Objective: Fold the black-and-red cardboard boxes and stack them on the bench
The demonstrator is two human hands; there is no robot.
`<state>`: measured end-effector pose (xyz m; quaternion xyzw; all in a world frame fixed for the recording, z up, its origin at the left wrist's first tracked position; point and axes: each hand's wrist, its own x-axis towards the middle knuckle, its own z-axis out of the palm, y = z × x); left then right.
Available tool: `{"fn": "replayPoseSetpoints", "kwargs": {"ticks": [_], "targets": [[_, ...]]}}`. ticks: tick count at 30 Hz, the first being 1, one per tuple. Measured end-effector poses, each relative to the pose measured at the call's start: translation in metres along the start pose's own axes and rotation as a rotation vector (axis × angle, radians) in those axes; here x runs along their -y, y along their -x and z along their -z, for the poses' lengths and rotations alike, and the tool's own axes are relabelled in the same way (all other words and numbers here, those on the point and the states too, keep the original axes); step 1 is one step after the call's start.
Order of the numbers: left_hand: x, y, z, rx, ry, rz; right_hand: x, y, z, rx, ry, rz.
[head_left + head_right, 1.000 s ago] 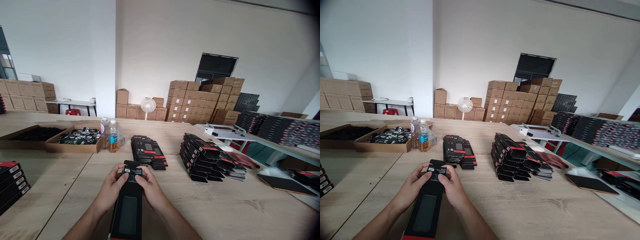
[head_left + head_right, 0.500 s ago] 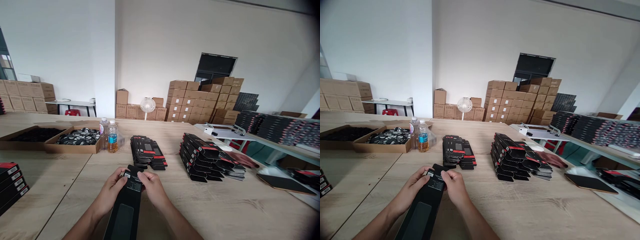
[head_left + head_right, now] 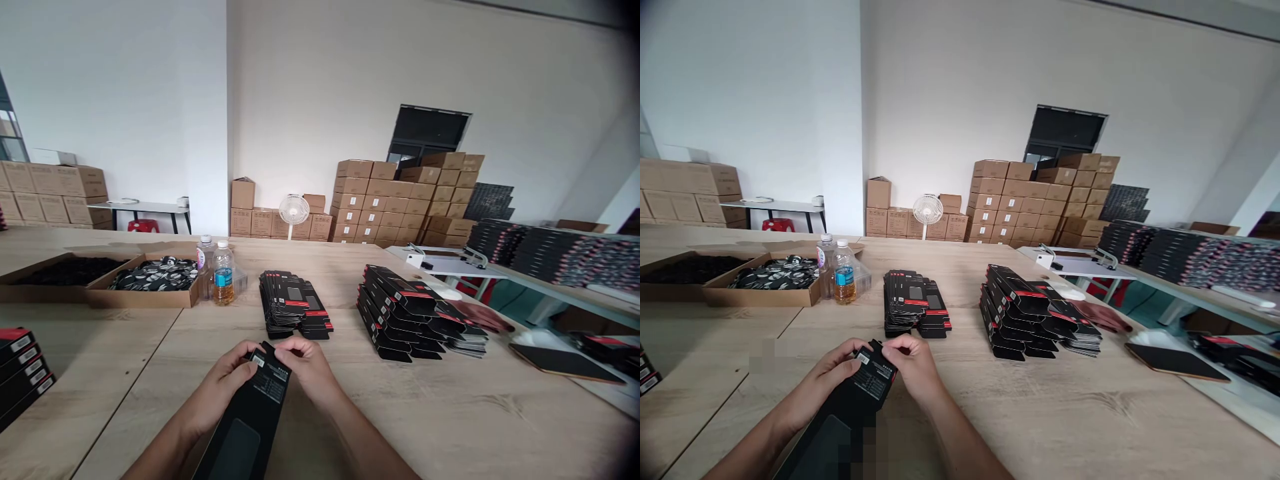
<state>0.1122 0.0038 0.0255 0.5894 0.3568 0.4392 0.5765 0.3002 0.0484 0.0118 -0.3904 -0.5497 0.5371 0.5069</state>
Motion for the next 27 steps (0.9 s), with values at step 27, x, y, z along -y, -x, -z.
{"fn": "replayPoseSetpoints", "kwargs": {"ticks": [27], "targets": [[0.001,0.0,-0.004,-0.176,0.185,-0.044,0.029,0.016,-0.009,0.207,0.182,0.11]]}}
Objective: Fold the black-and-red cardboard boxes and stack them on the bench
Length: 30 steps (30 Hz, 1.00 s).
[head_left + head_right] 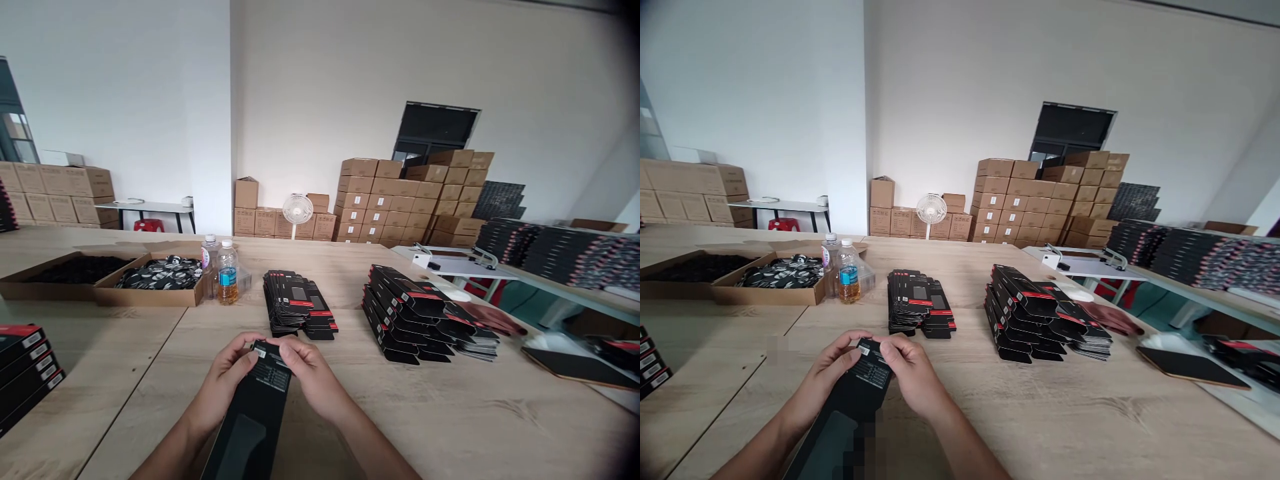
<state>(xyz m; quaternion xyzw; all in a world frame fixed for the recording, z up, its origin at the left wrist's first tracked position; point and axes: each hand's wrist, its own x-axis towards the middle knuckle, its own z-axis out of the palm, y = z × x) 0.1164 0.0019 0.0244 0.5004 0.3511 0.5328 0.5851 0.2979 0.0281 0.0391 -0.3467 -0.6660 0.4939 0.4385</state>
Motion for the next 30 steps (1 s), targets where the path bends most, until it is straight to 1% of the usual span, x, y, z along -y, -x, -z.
{"fn": "replayPoseSetpoints", "kwargs": {"ticks": [3,5,6,9,11,15,18,21,25,27,30], "targets": [[0.001,-0.002,0.001,-0.035,0.015,0.001,0.0,0.004,-0.004,0.068,-0.004,0.006],[0.002,-0.005,0.002,-0.085,-0.024,-0.038,-0.005,0.005,-0.006,0.04,-0.001,-0.017],[0.002,-0.006,0.003,-0.14,-0.047,-0.072,-0.008,0.005,-0.007,0.008,-0.008,-0.044],[0.0,-0.013,0.008,-0.37,-0.076,-0.18,-0.013,0.005,-0.008,-0.095,0.017,-0.089],[-0.003,-0.016,0.015,-0.496,-0.06,-0.223,-0.01,0.007,-0.01,-0.121,0.162,-0.046],[-0.011,-0.019,0.026,-0.665,-0.016,-0.261,-0.003,0.012,-0.022,-0.088,0.686,0.124],[-0.014,-0.018,0.026,-0.67,0.0,-0.258,-0.007,0.014,-0.033,-0.052,0.977,0.188],[-0.014,-0.018,0.022,-0.62,0.002,-0.253,-0.015,0.013,-0.037,-0.037,1.127,0.246],[-0.013,-0.019,0.017,-0.557,0.115,-0.224,-0.019,0.01,-0.034,-0.074,1.177,0.283],[-0.013,-0.019,0.017,-0.561,0.156,-0.217,-0.019,0.009,-0.033,-0.093,1.155,0.304],[-0.013,-0.019,0.018,-0.556,0.191,-0.177,-0.02,0.008,-0.029,-0.162,1.09,0.342]]}}
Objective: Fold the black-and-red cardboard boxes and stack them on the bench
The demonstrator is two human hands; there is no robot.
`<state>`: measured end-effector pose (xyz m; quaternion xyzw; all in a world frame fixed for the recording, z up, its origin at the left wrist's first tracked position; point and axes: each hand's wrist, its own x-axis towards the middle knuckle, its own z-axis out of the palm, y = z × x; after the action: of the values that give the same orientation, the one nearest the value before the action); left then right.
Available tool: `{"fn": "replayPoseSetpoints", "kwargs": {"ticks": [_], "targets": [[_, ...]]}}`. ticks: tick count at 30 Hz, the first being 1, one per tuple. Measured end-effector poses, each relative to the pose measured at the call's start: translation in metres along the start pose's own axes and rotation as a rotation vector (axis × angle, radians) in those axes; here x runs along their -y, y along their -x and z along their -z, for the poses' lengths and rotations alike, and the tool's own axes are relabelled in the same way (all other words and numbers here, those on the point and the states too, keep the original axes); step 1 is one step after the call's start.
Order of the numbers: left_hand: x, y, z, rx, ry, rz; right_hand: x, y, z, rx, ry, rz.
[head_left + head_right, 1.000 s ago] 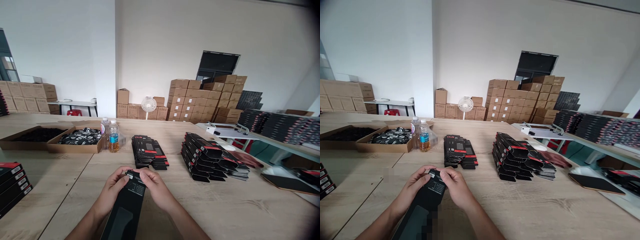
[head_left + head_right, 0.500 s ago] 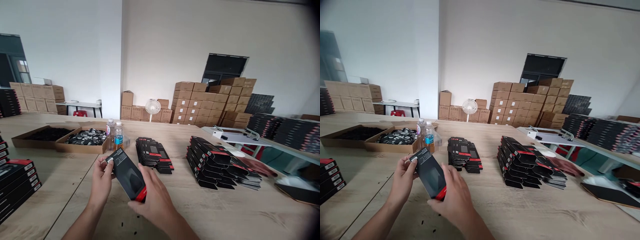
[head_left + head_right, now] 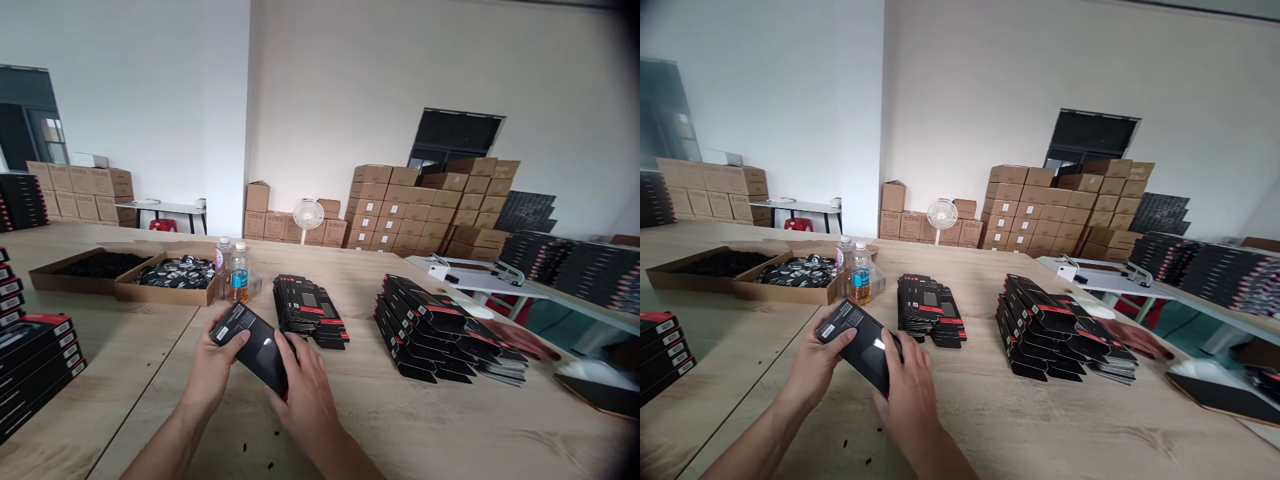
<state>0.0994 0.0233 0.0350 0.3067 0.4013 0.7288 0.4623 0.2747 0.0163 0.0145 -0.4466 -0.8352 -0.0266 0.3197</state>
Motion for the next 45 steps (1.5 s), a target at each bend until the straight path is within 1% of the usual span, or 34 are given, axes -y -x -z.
{"fn": "replayPoseSetpoints", "kwargs": {"ticks": [3,8,11,13,15,18,20,23,24,26,28,29,31,33,34,36,39,42,45], "targets": [[-0.004,0.002,0.0,0.071,-0.004,0.025,-0.008,-0.001,0.0,-0.073,-0.045,-0.016],[-0.012,0.017,-0.003,0.269,-0.097,-0.167,-0.028,-0.005,-0.002,-0.166,-0.15,-0.048],[-0.013,0.023,-0.004,0.353,-0.163,-0.23,-0.035,-0.007,-0.004,-0.186,-0.205,-0.055],[-0.011,0.022,-0.004,0.374,-0.217,-0.243,-0.036,-0.007,-0.005,-0.183,-0.213,-0.06],[-0.008,0.019,-0.002,0.363,-0.282,-0.236,-0.035,-0.007,-0.005,-0.168,-0.19,-0.065],[-0.001,0.015,0.001,0.368,-0.392,-0.185,-0.036,-0.009,0.002,-0.132,-0.129,-0.07],[0.004,0.014,0.003,0.385,-0.475,-0.14,-0.046,-0.011,0.014,-0.151,-0.06,-0.145],[0.012,0.014,0.004,0.403,-0.61,-0.137,-0.076,-0.015,0.038,-0.234,0.135,-0.399],[0.015,0.014,0.005,0.411,-0.656,-0.146,-0.088,-0.015,0.044,-0.242,0.222,-0.482],[0.02,0.015,0.005,0.44,-0.746,-0.165,-0.111,-0.014,0.052,-0.214,0.401,-0.611],[0.025,0.016,0.006,0.489,-0.829,-0.195,-0.13,-0.011,0.05,-0.146,0.554,-0.679],[0.027,0.016,0.007,0.52,-0.865,-0.213,-0.138,-0.01,0.045,-0.097,0.607,-0.687],[0.03,0.015,0.008,0.574,-0.923,-0.245,-0.148,-0.007,0.034,0.033,0.652,-0.655],[0.032,0.013,0.01,0.6,-0.969,-0.257,-0.155,-0.004,0.024,0.161,0.639,-0.602],[0.033,0.012,0.011,0.597,-0.993,-0.26,-0.157,-0.003,0.021,0.203,0.632,-0.588],[0.034,0.008,0.013,0.562,-1.046,-0.268,-0.157,-0.003,0.02,0.22,0.641,-0.581],[0.035,0.005,0.014,0.481,-1.127,-0.286,-0.151,-0.013,0.026,0.157,0.639,-0.571],[0.036,0.003,0.014,0.449,-1.162,-0.303,-0.144,-0.038,0.028,0.152,0.583,-0.574],[0.036,0.003,0.014,0.443,-1.126,-0.318,-0.147,-0.069,0.02,0.236,0.543,-0.642]]}}
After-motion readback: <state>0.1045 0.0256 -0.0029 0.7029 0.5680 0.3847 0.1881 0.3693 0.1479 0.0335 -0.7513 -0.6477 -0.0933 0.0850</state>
